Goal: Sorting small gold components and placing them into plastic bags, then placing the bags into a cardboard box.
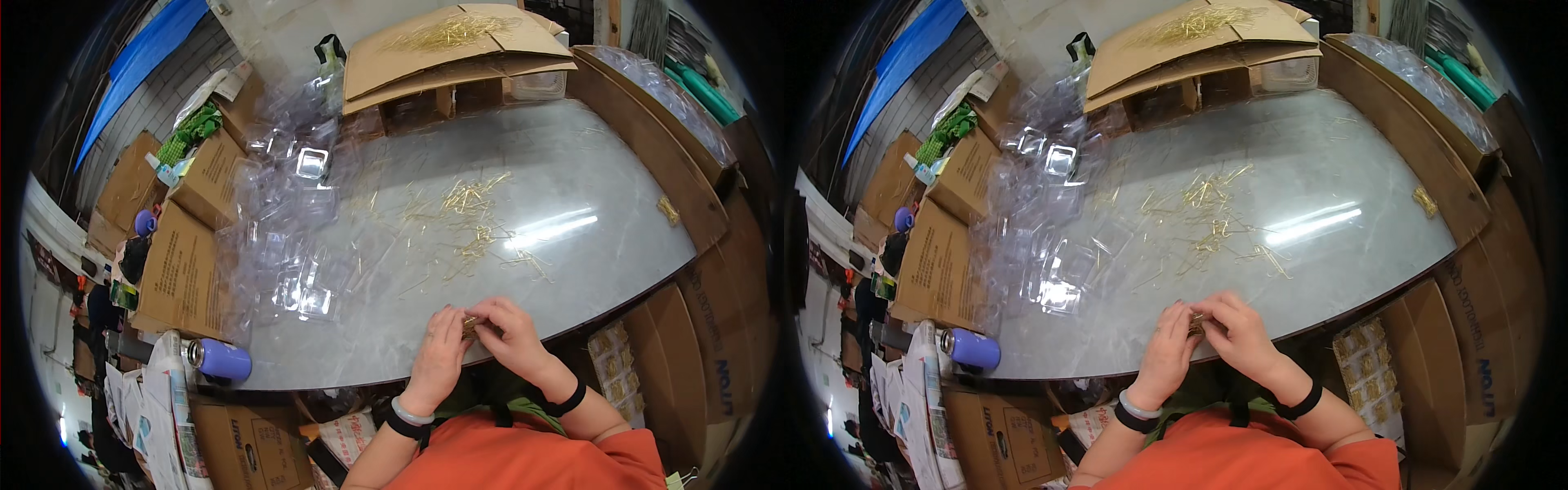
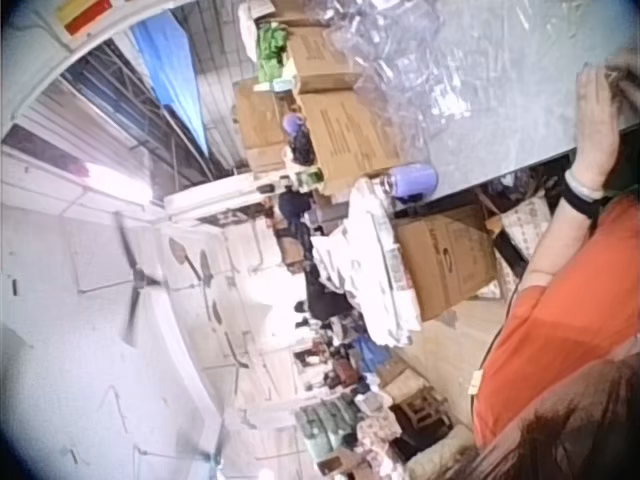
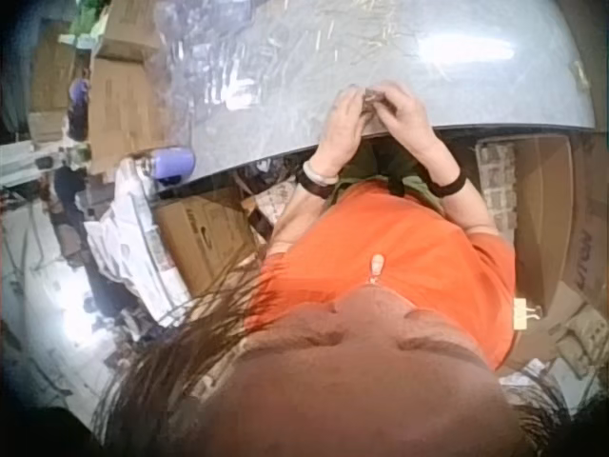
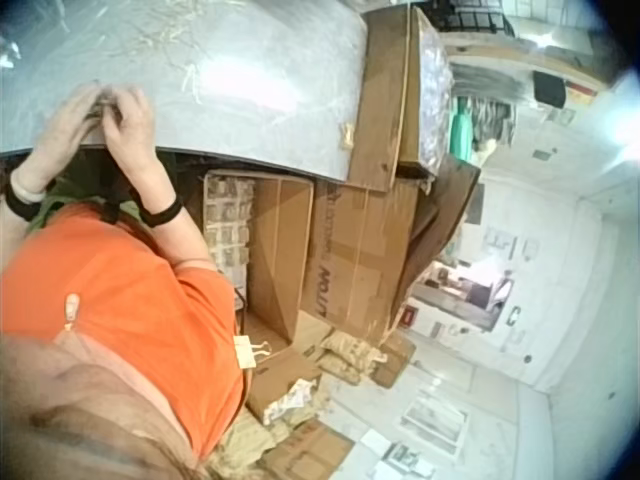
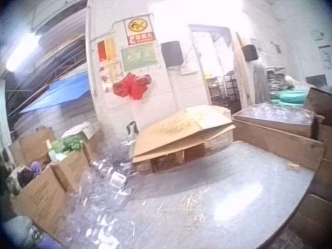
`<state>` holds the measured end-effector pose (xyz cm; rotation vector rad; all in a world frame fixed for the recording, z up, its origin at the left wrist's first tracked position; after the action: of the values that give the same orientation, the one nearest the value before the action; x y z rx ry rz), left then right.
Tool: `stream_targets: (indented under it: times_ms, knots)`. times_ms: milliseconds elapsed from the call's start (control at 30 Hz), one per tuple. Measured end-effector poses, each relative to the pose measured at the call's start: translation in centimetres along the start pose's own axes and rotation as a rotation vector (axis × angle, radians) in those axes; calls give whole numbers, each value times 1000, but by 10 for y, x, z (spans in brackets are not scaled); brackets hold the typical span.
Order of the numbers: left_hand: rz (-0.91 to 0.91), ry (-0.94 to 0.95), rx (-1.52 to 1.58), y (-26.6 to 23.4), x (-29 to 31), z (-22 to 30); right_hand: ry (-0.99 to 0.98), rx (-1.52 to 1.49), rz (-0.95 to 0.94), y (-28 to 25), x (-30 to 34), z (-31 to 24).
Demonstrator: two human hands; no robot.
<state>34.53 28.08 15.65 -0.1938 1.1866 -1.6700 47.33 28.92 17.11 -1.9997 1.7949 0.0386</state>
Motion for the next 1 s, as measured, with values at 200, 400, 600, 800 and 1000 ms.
stream_targets:
  times_ms: [200,400,600,800,1000]
  knots:
    - [31,9,-42,-4,-1,5,-22,158,208,-23,12,11]
    - [-21,-6,-75,5,2,1,-146,130,-36,26,11,-7]
    - [-49,-66,143,-1,5,-12,-269,646,-237,33,6,-17]
    - [-110,-42,354,-10,5,-23,-286,588,-235,35,8,-10]
    - [-104,-190,14,-44,8,-27,-309,559,-229,30,11,-13]
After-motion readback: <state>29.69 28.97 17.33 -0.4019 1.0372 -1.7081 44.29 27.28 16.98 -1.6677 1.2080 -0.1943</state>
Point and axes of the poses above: each hand's wrist, its own x-axis away from the middle knuckle, its own y-axis out of the palm, z = x × y, the point moved 9 cm from there along -x, towards the middle knuckle, and after that the axes turned 2 degrees about -x, right-handed, at the moved point
